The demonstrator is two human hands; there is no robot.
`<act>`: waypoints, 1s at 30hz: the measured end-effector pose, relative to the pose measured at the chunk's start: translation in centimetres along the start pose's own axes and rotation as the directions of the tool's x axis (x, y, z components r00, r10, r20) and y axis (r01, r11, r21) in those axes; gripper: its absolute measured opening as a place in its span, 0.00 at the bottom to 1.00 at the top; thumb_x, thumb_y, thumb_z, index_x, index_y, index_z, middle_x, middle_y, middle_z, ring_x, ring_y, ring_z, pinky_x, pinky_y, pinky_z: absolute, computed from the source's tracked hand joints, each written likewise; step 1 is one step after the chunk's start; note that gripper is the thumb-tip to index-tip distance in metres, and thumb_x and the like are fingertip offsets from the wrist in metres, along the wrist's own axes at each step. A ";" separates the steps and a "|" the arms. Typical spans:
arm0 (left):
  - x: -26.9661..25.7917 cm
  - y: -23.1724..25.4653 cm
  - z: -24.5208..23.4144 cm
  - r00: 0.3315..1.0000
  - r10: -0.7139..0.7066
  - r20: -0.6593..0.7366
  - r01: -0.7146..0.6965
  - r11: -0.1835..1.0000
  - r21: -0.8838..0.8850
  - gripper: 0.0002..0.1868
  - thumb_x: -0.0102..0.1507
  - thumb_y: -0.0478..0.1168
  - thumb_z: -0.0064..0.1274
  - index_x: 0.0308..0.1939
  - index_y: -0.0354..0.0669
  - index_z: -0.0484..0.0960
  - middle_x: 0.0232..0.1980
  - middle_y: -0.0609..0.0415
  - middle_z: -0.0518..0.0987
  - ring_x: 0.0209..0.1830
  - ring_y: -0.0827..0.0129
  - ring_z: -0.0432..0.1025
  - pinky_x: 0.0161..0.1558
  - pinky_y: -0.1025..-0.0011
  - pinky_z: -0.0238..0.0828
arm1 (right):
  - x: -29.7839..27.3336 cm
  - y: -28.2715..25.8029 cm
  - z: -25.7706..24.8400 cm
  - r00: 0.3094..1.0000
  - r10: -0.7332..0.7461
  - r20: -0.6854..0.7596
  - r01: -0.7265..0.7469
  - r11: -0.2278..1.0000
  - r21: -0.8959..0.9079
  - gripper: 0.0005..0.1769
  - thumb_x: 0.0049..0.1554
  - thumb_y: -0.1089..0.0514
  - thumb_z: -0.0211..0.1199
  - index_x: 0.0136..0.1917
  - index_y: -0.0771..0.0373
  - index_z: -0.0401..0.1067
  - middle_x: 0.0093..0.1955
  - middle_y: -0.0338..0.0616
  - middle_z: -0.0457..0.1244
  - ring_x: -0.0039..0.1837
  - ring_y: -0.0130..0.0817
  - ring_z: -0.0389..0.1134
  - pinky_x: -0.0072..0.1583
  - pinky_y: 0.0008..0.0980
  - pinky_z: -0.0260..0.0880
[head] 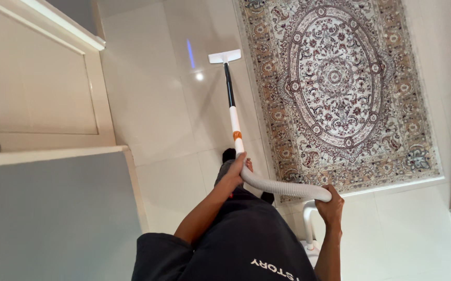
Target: The person uses a vacuum cleaner with a floor nozzle to clean a tiled floor and a patterned rug in a room with white cabinets. They move the vacuum head back and forth across the floor and along the edges of the rug.
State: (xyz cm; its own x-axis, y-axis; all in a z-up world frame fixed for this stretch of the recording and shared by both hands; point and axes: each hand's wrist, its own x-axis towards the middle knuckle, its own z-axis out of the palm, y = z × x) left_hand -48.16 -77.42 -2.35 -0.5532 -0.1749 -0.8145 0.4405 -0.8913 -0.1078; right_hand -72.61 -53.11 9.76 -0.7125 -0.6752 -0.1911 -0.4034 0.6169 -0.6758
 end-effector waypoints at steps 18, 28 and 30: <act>-4.6 -15.7 -9.1 0.989 0.139 -0.059 -0.142 0.988 -0.065 0.22 0.65 0.55 0.56 0.38 0.38 0.74 0.24 0.59 0.71 0.18 0.75 0.65 0.23 0.78 0.68 | -9.7 7.9 -7.7 0.976 -0.207 0.068 0.200 0.975 0.093 0.13 0.47 0.67 0.65 0.49 0.64 0.74 0.41 0.51 0.70 0.46 0.38 0.74 0.49 0.34 0.72; -4.9 -12.6 -7.7 0.816 0.531 -0.228 -0.495 0.846 0.199 0.18 0.66 0.50 0.56 0.39 0.38 0.72 0.25 0.52 0.73 0.19 0.67 0.68 0.21 0.66 0.68 | -11.8 5.9 -7.2 0.954 -0.278 0.110 0.280 0.960 -0.002 0.15 0.49 0.59 0.74 0.49 0.63 0.75 0.44 0.55 0.71 0.48 0.49 0.75 0.50 0.41 0.73; -5.8 -11.7 -7.8 0.721 0.638 -0.272 -0.528 0.759 0.381 0.20 0.65 0.50 0.56 0.35 0.33 0.73 0.23 0.50 0.74 0.17 0.64 0.69 0.20 0.63 0.67 | -12.4 5.1 -7.4 0.960 -0.247 0.135 0.255 0.966 -0.044 0.17 0.49 0.57 0.75 0.50 0.63 0.75 0.44 0.55 0.71 0.48 0.51 0.75 0.50 0.43 0.74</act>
State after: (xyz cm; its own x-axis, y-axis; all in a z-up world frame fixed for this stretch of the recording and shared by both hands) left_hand -44.59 -62.72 -0.83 0.0747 -0.5807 -0.8107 0.3570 -0.7435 0.5655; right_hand -70.05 -38.56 13.91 -0.5066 -0.8548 -0.1128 -0.5962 0.4418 -0.6703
